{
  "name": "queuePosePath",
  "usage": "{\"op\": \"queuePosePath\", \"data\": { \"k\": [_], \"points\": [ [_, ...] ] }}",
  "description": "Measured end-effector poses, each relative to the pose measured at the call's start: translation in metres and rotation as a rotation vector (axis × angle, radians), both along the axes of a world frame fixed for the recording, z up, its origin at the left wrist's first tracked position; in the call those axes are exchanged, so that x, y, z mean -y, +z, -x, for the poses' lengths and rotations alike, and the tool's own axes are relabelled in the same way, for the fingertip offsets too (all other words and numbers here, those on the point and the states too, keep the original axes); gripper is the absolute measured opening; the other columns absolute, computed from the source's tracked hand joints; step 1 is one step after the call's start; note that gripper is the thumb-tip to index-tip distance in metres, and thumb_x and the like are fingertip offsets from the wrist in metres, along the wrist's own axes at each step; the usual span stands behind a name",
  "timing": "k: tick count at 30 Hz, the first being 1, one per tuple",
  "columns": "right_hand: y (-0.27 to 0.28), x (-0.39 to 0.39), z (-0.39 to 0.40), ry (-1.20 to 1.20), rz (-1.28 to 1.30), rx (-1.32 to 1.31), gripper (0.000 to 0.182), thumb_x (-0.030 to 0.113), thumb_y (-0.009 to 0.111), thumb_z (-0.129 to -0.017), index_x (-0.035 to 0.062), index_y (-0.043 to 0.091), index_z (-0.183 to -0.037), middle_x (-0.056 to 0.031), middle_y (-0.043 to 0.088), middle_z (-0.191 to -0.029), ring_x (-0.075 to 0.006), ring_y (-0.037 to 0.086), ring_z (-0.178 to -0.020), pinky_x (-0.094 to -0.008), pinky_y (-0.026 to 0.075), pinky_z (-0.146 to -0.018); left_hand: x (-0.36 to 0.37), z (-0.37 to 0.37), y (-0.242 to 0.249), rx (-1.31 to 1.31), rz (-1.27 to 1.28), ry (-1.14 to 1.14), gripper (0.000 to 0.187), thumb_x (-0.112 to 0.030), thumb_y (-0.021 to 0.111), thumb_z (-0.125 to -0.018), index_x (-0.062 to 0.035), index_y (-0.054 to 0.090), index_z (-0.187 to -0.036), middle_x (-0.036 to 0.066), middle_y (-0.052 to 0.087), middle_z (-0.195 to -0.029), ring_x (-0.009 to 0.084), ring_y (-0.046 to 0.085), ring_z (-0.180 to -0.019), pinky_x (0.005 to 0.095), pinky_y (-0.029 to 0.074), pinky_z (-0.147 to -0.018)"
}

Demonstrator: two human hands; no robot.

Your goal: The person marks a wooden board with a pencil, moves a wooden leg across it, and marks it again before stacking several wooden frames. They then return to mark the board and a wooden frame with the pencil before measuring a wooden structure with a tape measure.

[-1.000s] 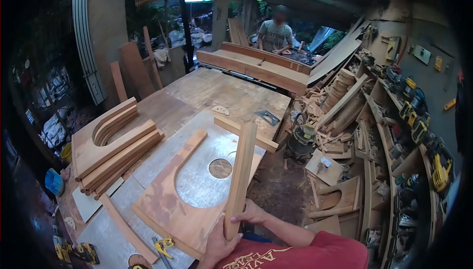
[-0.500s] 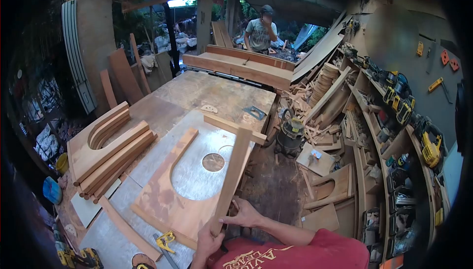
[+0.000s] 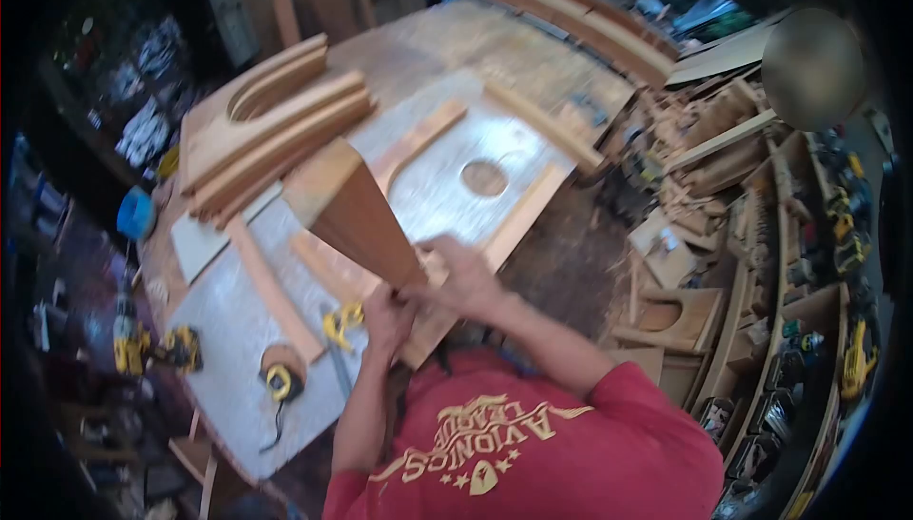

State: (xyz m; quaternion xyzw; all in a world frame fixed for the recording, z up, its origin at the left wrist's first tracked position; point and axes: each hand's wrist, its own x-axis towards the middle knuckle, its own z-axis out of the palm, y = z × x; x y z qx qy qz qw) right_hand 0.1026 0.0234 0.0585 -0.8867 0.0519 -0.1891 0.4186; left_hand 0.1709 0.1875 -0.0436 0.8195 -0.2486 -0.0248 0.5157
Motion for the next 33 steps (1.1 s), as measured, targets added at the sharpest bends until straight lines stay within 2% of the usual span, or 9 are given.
{"op": "queuePosePath", "data": {
  "k": [1,4,8,11,14,19,26,28,33],
  "points": [
    [0.002,0.01,0.002,0.013,-0.01,0.048,0.062,0.039,0.084,-0.078,0.0011,0.064,-0.122,-0.0202,0.068,-0.109,-0.0365,0.067,-0.103,-0.0433,0.055,-0.087,0.0,0.003,0.011,-0.09,-0.009,0.005,0.025,-0.016,0.078,-0.081,0.0004,0.071,-0.098,0.015,0.072,-0.08,0.0256,0.071,-0.072,0.0358,0.055,-0.069],
    [0.002,0.043,0.015,-0.13,-0.043,0.066,0.049,0.03,0.083,-0.081,-0.0003,0.067,-0.116,-0.0197,0.069,-0.108,-0.0339,0.07,-0.095,-0.0421,0.056,-0.083,0.0,0.002,0.002,-0.098,0.136,-0.038,0.028,-0.02,0.08,-0.084,-0.0002,0.073,-0.102,0.012,0.074,-0.079,0.018,0.071,-0.07,0.0318,0.056,-0.069],
    [-0.021,0.071,0.049,-0.271,-0.107,-0.062,0.041,0.024,0.081,-0.084,-0.0006,0.068,-0.115,-0.0162,0.071,-0.097,-0.028,0.07,-0.082,-0.0381,0.056,-0.076,0.003,0.0,-0.004,-0.135,0.012,-0.031,0.029,-0.017,0.08,-0.082,-0.0013,0.074,-0.105,0.013,0.075,-0.086,0.0194,0.072,-0.077,0.0324,0.056,-0.073],
    [-0.034,0.069,0.068,-0.279,-0.217,-0.135,0.039,0.023,0.079,-0.085,0.0004,0.068,-0.115,-0.0138,0.071,-0.091,-0.023,0.068,-0.078,-0.0353,0.055,-0.072,0.008,0.006,0.005,-0.078,-0.041,-0.052,0.03,-0.016,0.081,-0.081,-0.0015,0.074,-0.106,0.014,0.075,-0.089,0.0213,0.073,-0.081,0.0336,0.056,-0.076],
    [-0.038,0.065,0.074,-0.251,-0.227,-0.092,0.037,0.024,0.078,-0.086,0.0021,0.069,-0.115,-0.0135,0.071,-0.091,-0.0207,0.067,-0.075,-0.0347,0.054,-0.07,0.015,0.007,0.001,-0.075,-0.043,-0.091,0.03,-0.016,0.081,-0.08,-0.0017,0.074,-0.105,0.016,0.075,-0.092,0.0244,0.073,-0.084,0.0355,0.056,-0.078],
    [-0.038,0.079,0.072,-0.249,-0.168,0.028,0.037,0.023,0.078,-0.086,0.0029,0.069,-0.116,-0.0125,0.071,-0.092,-0.0213,0.067,-0.074,-0.0346,0.053,-0.069,0.032,0.005,-0.022,-0.063,-0.018,-0.109,0.03,-0.018,0.082,-0.08,-0.0027,0.074,-0.104,0.017,0.074,-0.091,0.0287,0.072,-0.081,0.0384,0.056,-0.077],
    [-0.034,0.083,0.076,-0.256,-0.308,-0.109,0.036,0.022,0.076,-0.087,0.0021,0.069,-0.115,-0.0115,0.072,-0.09,-0.0187,0.067,-0.073,-0.0334,0.053,-0.069,0.045,0.009,-0.014,0.07,-0.084,-0.051,0.029,-0.018,0.083,-0.078,-0.0026,0.074,-0.101,0.016,0.073,-0.089,0.0282,0.07,-0.082,0.0384,0.055,-0.078],
    [-0.035,0.082,0.074,-0.249,-0.342,-0.067,0.034,0.02,0.076,-0.087,0.002,0.069,-0.115,-0.011,0.072,-0.089,-0.0174,0.066,-0.072,-0.033,0.053,-0.068,0.048,0.01,-0.012,0.013,-0.073,-0.037,0.029,-0.017,0.083,-0.077,-0.0029,0.074,-0.101,0.016,0.073,-0.089,0.028,0.07,-0.083,0.0382,0.055,-0.078],
    [-0.041,0.087,0.068,-0.246,-0.303,0.025,0.033,0.016,0.076,-0.087,0.0018,0.069,-0.115,-0.0109,0.072,-0.089,-0.015,0.064,-0.069,-0.0317,0.052,-0.065,0.052,0.007,-0.022,0.068,-0.016,-0.024,0.028,-0.015,0.084,-0.076,-0.0025,0.073,-0.099,0.014,0.07,-0.087,0.0268,0.067,-0.08,0.0384,0.054,-0.076]
  ]
}}
